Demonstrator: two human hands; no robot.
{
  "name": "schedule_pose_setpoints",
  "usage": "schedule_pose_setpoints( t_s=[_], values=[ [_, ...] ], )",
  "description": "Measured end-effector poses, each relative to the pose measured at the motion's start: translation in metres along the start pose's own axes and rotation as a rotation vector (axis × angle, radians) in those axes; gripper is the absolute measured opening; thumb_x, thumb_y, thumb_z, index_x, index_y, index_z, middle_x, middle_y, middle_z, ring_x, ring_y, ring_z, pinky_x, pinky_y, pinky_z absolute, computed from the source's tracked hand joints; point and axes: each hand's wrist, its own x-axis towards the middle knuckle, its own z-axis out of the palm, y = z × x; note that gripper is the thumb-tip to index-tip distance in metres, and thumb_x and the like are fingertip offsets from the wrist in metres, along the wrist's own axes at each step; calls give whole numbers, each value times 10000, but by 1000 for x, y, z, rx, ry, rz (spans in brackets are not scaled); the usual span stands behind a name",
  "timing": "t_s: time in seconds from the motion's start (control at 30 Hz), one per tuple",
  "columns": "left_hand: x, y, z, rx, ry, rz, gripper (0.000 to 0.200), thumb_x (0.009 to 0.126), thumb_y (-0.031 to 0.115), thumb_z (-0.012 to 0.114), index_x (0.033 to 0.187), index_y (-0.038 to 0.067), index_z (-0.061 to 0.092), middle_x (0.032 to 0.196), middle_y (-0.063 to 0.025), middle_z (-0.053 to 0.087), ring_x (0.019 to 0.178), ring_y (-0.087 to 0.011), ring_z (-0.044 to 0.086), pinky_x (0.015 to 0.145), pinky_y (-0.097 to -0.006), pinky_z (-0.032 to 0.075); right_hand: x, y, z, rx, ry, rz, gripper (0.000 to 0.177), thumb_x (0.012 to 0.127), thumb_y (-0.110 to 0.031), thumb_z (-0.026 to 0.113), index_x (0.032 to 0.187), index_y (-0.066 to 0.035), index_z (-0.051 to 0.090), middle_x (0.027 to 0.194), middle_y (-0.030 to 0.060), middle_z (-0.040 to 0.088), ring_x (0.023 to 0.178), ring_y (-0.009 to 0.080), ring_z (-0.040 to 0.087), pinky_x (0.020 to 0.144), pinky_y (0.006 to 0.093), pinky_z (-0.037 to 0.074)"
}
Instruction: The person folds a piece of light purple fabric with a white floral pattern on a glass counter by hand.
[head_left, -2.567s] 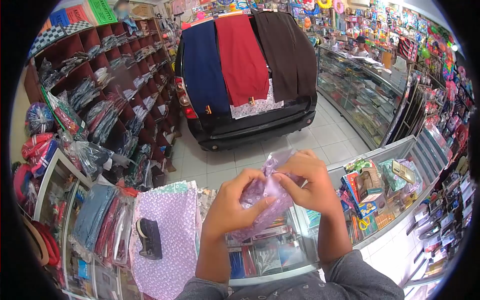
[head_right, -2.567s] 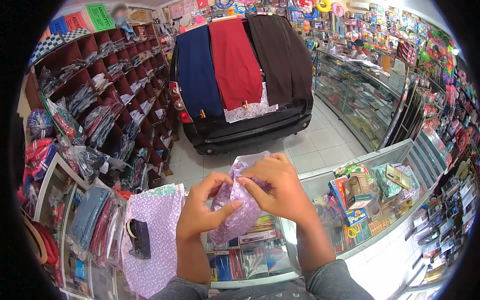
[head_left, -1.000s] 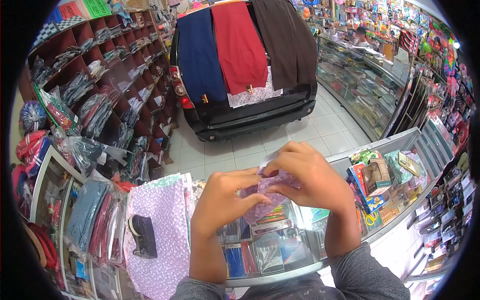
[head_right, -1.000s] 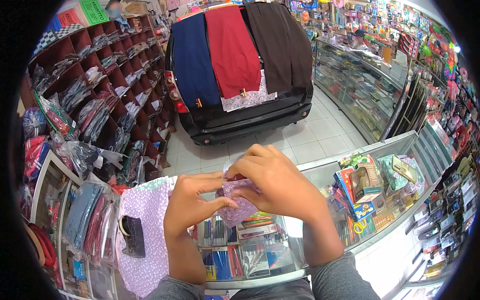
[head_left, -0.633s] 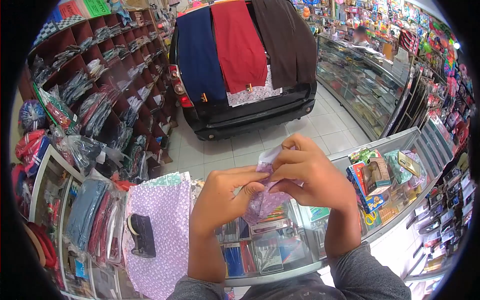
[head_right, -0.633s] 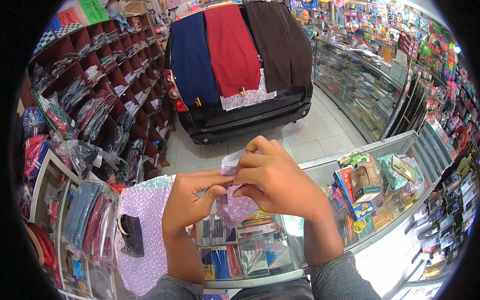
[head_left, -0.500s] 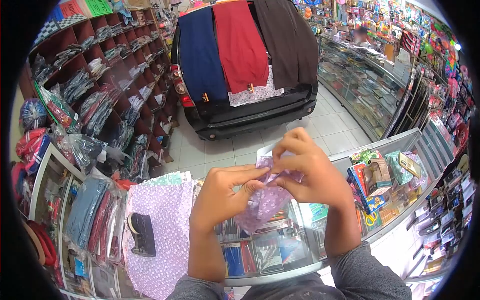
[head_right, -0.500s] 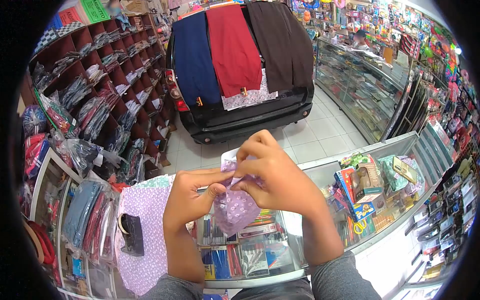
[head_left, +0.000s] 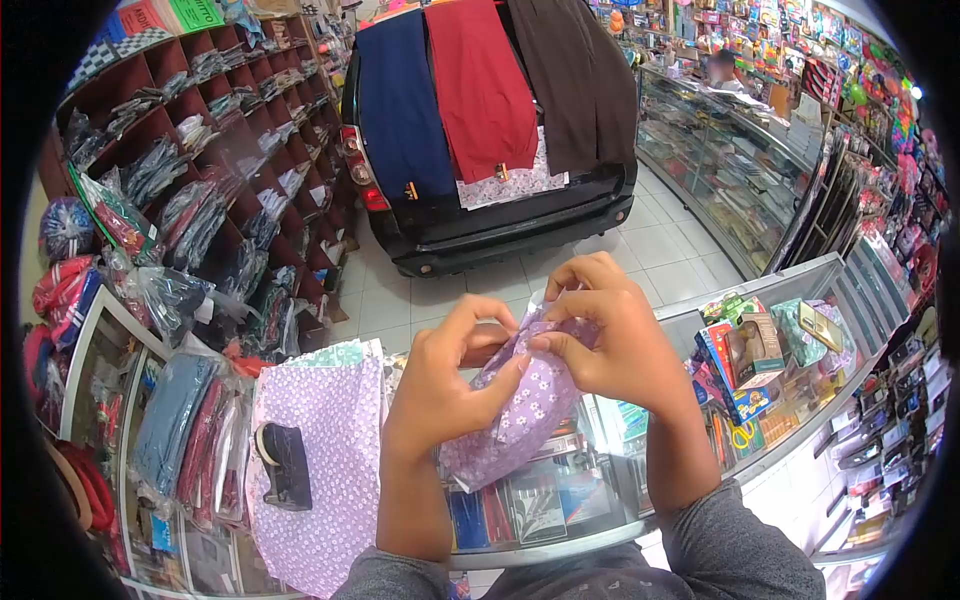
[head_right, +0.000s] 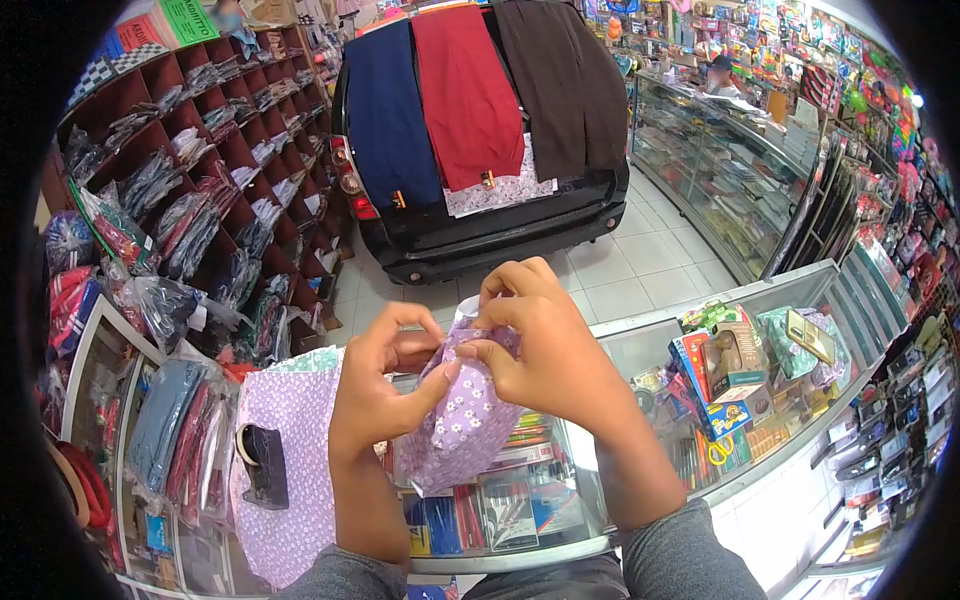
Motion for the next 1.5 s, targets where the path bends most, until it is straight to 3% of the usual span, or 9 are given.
schedule_pose_setpoints(
  t_s=[0.23,0.5,0.57,0.67,0.73,0.9,1.07,1.43,1.5],
  values=[
    [2,0,3,46,-12,-22,541,886,-41,762,1403,-13,606,1023,-129,793,966,-129,730,878,-282,580,1,3,-1,-25,4,-24,236,694,-58,863,846,28,704,980,132,613,962,321,586,851,404,493],
    [0,0,3,147,-42,47,457,903,-1,752,1337,-9,608,972,-152,802,951,-162,774,830,-283,567,5,-7,-19,-130,-43,-222,542,711,-61,831,1226,-68,662,1183,131,647,1086,367,554,976,442,460],
    [-1,-1,5,133,-48,56,421,901,3,753,1296,-3,608,959,-148,804,950,-172,780,828,-287,567,0,-11,-21,-144,-50,-216,468,704,-80,837,1156,-68,719,1151,107,697,1058,325,577,935,433,454],
    [-1,0,6,101,-51,26,358,882,-43,752,1203,0,600,976,-150,802,963,-162,764,836,-273,564,-5,-10,-23,-137,-65,-96,231,674,-72,834,900,-78,788,824,42,709,909,244,608,821,382,415],
    [-2,-2,5,83,-50,-17,340,864,-94,749,1151,-3,591,1005,-155,799,977,-141,743,847,-255,560,-3,-6,-26,-82,-95,-87,229,666,-53,827,890,-80,789,801,44,701,884,246,607,824,383,417],
    [2,-5,-8,191,-180,205,479,814,158,874,1162,23,573,955,-149,762,921,-214,780,823,-303,565,-1,-1,-29,31,-90,-65,208,640,7,805,826,-86,792,737,48,674,818,241,615,805,378,430],
    [-3,4,-19,223,-397,-4,834,694,336,939,1353,-1,555,1323,-241,645,1218,-368,658,1039,-411,499,-1,1,-36,113,24,6,196,618,28,826,778,-79,788,704,44,631,786,230,615,741,359,448],
    [-1,-10,-20,325,-433,215,924,800,285,857,1555,-32,428,1408,-286,597,1239,-405,635,1078,-422,482,0,9,-36,137,72,-68,225,611,58,856,809,-15,774,700,36,567,769,174,538,661,307,416],
    [2,-6,-18,357,-357,324,865,818,254,848,1520,-39,435,1425,-274,591,1244,-367,639,1071,-409,483,1,6,-36,130,103,-18,200,639,63,835,810,-30,787,700,61,669,780,214,572,692,349,472]
  ],
)
